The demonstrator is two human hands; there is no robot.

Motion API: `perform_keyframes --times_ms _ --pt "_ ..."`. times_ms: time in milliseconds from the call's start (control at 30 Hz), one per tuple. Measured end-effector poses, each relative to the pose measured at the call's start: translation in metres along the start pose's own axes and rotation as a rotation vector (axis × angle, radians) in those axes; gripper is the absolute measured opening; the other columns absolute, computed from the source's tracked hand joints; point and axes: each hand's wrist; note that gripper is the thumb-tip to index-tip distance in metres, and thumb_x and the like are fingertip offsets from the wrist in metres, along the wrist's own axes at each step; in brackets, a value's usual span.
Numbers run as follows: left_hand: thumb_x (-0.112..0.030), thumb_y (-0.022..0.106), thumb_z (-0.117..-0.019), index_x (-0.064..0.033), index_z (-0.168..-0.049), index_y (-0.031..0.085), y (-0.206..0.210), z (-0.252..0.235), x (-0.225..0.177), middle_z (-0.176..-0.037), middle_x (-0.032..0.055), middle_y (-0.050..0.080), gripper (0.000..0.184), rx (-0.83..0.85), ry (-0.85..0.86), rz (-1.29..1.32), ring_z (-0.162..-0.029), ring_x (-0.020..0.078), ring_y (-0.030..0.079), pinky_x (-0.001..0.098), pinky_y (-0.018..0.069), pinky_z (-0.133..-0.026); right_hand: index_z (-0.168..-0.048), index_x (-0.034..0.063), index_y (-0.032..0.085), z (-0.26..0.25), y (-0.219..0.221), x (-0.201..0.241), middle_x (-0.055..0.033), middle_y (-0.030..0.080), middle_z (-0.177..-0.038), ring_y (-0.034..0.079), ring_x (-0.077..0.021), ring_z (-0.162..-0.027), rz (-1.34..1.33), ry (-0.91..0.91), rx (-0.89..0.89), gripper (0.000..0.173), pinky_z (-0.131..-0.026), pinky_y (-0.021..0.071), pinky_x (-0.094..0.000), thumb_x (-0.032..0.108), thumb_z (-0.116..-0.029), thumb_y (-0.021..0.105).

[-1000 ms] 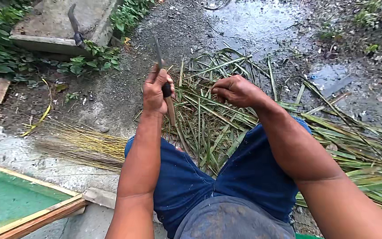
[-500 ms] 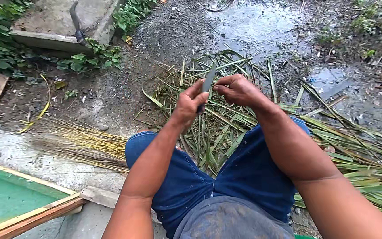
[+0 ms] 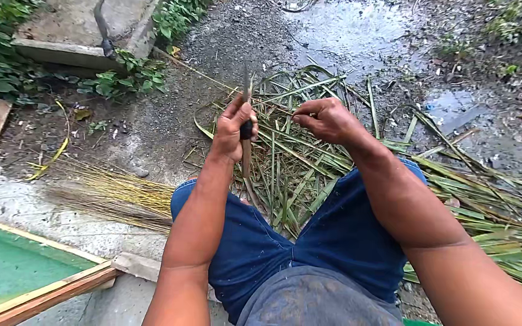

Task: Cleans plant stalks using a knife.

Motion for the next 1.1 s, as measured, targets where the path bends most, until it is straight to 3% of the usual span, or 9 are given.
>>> perform_keyframes --times_ms 67,200,300,367,500,667,867,1033,1100 --pt "-0.017 0.044 -0.1079 -0.0161 -0.146 0.046 0.003 0.001 -0.003 -0.073 -0.0015 0.06 0.038 -0.023 0.012 0.001 -0.055 0.0097 0.06 0.0241 0.0537 -0.048 -0.104 0.0091 0.077 -0.001 0.0 0.0 -0.0048 0.074 -0.093 0.068 -0.0118 -0.081 0.0 0.011 0.001 0.022 -0.08 0.0548 -0.0379 0.019 -0.1033 0.057" --pt "-0.013 0.051 -0.1031 -0.0098 -0.147 0.045 0.019 0.009 0.011 -0.079 -0.0008 0.061 0.045 0.088 -0.075 -0.045 -0.059 0.0088 0.059 0.0228 0.0534 -0.052 -0.105 0.0088 0.076 -0.003 -0.001 -0.002 -0.0047 0.074 -0.093 0.068 -0.0126 -0.082 0.004 0.003 0.035 0.024 -0.08 0.0545 -0.0393 0.02 -0.1047 0.055" --pt "-0.02 0.043 -0.1073 -0.0173 -0.145 0.047 -0.006 -0.004 -0.002 -0.075 -0.0035 0.061 0.038 0.005 0.009 0.014 -0.057 0.0083 0.06 0.0239 0.0545 -0.051 -0.105 0.0094 0.076 0.001 -0.007 -0.005 -0.0035 0.072 -0.088 0.066 -0.0121 -0.079 0.013 -0.026 0.084 0.026 -0.079 0.053 -0.0396 0.021 -0.1055 0.053" --pt "-0.024 0.039 -0.1101 -0.0217 -0.144 0.048 -0.023 -0.009 -0.016 -0.074 -0.0038 0.06 0.035 -0.079 0.075 0.058 -0.057 0.0093 0.06 0.0249 0.0544 -0.05 -0.104 0.0089 0.076 0.003 -0.013 -0.008 -0.0029 0.07 -0.083 0.063 -0.0116 -0.072 0.003 -0.031 0.109 0.027 -0.073 0.0524 -0.0386 0.02 -0.1052 0.051" --pt "-0.023 0.04 -0.1099 -0.0215 -0.143 0.048 -0.031 -0.008 -0.023 -0.073 -0.0035 0.061 0.034 -0.139 0.146 0.08 -0.056 0.0098 0.061 0.0248 0.0552 -0.049 -0.105 0.0062 0.074 0.003 -0.022 -0.015 -0.0024 0.064 -0.073 0.053 -0.0091 -0.052 -0.079 0.091 0.269 0.028 -0.053 0.0497 -0.0322 0.02 -0.1072 0.05" --pt "-0.02 0.044 -0.1084 -0.0184 -0.145 0.047 -0.016 -0.003 -0.011 -0.074 -0.003 0.06 0.036 -0.127 0.122 0.003 -0.056 0.0089 0.06 0.0238 0.0539 -0.048 -0.118 0.007 0.072 0.0 -0.011 -0.01 -0.0053 0.071 -0.086 0.059 -0.0109 -0.057 -0.126 0.152 0.262 0.024 -0.058 0.0553 -0.0337 0.022 -0.1063 0.056" --pt "-0.011 0.051 -0.105 -0.0087 -0.149 0.043 0.012 0.006 0.01 -0.077 0.0011 0.06 0.045 -0.016 -0.005 -0.022 -0.057 0.0094 0.059 0.0225 0.0528 -0.049 -0.109 0.0072 0.074 -0.004 0.007 -0.004 -0.0004 0.067 -0.075 0.057 -0.0068 -0.054 -0.086 0.05 0.124 0.026 -0.056 0.0519 -0.03 0.02 -0.1072 0.052" --pt "-0.018 0.046 -0.1077 -0.0163 -0.146 0.047 -0.013 -0.002 -0.007 -0.077 -0.0012 0.062 0.038 -0.085 0.07 0.041 -0.057 0.0097 0.06 0.0236 0.0543 -0.049 -0.105 0.0076 0.075 -0.001 -0.002 -0.008 0.0017 0.064 -0.073 0.056 -0.0051 -0.06 -0.083 -0.026 0.149 0.027 -0.061 0.0501 -0.0288 0.019 -0.1061 0.051" --pt "-0.022 0.042 -0.1098 -0.0193 -0.144 0.048 -0.026 -0.004 -0.016 -0.076 -0.0027 0.061 0.035 -0.135 0.122 0.068 -0.057 0.0096 0.06 0.0245 0.0552 -0.049 -0.105 0.0066 0.075 0.0 -0.008 -0.008 0.0004 0.065 -0.072 0.056 -0.0063 -0.057 -0.081 -0.023 0.181 0.027 -0.058 0.0498 -0.0291 0.019 -0.1066 0.05"
Point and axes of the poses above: each hand's wrist, its own z-axis away from the middle knuckle, its own y-axis out of the palm, x = y × z
